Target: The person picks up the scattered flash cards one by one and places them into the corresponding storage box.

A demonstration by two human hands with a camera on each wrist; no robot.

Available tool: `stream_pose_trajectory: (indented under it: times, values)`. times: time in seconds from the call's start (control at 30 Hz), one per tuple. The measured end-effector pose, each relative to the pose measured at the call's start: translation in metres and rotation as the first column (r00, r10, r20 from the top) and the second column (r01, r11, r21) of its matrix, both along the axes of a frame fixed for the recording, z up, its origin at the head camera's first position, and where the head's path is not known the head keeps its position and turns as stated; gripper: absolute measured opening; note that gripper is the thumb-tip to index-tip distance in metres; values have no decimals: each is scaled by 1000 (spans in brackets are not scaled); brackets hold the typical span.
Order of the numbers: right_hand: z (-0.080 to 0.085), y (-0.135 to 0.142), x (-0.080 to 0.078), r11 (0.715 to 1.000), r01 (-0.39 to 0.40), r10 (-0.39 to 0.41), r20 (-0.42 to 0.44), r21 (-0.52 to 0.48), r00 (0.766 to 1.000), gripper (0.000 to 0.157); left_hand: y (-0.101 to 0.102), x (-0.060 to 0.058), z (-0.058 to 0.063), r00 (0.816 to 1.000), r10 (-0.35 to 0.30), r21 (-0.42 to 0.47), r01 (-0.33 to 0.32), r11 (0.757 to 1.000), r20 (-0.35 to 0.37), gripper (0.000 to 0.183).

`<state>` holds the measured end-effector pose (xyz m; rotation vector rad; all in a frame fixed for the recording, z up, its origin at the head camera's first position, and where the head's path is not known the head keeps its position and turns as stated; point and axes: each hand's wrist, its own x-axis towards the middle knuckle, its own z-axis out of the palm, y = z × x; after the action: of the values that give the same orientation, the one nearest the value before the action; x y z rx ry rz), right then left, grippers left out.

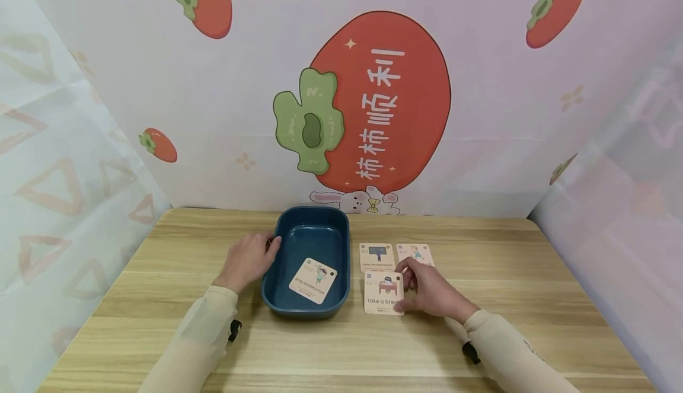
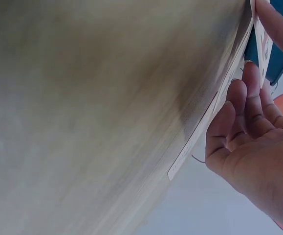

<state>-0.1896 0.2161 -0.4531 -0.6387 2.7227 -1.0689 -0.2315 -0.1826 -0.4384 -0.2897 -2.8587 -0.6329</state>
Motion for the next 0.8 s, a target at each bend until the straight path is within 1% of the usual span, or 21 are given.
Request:
stream_pose_trajectory:
  times: [0.13, 0.37, 0.57, 0.63, 0.8]
  values:
    - [1, 0, -1, 1000, -2, 2, -2, -17, 1000, 50, 0, 0, 1, 1000, -1, 1, 1, 1000, 0, 30]
    - [2, 3, -2, 999, -24, 23, -21, -37, 1000, 26, 0, 0, 1, 1000, -1, 4, 1, 1000, -5, 28]
    - [4, 5, -3, 997, -32, 31, -17, -64, 999, 9, 0, 0, 0, 1000, 3, 4, -3, 1000, 1, 27]
    - [6, 6, -4, 997, -38, 37, -11, -66, 999, 6, 0, 0, 1, 1000, 4, 3, -4, 1000, 4, 27]
    - [10, 6, -4, 998, -41, 41, -3, -47, 999, 8, 0, 0, 1, 1000, 3, 4, -3, 1000, 3, 27]
